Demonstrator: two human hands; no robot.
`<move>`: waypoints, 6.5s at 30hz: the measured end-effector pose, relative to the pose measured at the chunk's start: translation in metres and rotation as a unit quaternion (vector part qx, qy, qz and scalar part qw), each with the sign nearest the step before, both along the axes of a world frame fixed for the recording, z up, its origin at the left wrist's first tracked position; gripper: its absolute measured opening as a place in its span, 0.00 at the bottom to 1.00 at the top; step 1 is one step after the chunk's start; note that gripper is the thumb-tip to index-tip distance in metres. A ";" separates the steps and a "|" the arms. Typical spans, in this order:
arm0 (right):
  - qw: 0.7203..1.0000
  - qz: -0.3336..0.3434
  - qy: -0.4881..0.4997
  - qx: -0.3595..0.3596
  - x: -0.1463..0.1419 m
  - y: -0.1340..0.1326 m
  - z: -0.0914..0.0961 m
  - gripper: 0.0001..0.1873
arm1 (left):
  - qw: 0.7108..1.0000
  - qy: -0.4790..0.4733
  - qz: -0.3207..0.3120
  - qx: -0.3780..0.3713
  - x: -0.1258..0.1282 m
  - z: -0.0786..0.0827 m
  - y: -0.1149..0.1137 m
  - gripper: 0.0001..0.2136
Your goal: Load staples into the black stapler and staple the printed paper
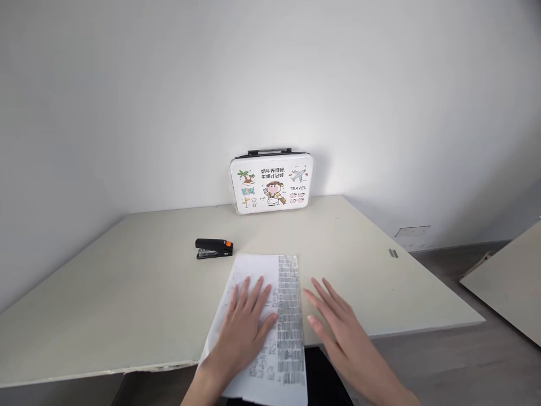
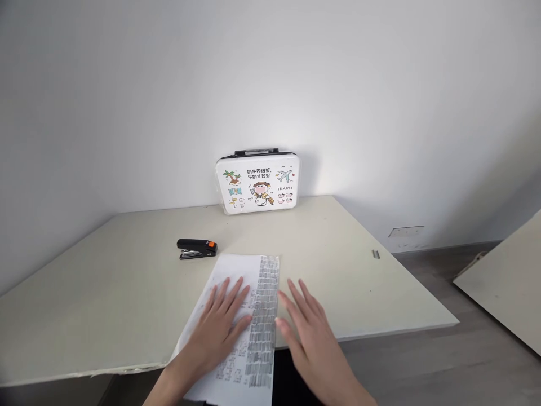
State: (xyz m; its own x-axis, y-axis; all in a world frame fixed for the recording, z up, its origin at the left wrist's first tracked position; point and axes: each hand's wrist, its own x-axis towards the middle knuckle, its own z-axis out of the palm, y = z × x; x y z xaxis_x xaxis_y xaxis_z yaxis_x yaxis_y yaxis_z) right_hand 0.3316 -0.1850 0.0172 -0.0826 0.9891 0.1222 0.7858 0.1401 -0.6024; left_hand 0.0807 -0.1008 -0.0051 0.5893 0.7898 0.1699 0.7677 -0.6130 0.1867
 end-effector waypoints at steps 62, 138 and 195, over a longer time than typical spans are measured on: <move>0.993 -0.107 0.000 0.041 0.099 0.049 -0.046 0.29 | 0.984 0.051 0.157 -0.059 -0.100 0.016 0.089 0.36; 0.976 -0.178 0.111 0.067 0.074 0.082 -0.034 0.25 | 0.983 -0.149 -0.018 -0.106 0.078 0.031 0.069 0.10; 0.986 -0.090 0.140 -0.007 0.063 0.065 -0.029 0.27 | 0.808 -0.407 0.029 -0.425 0.008 0.080 0.092 0.23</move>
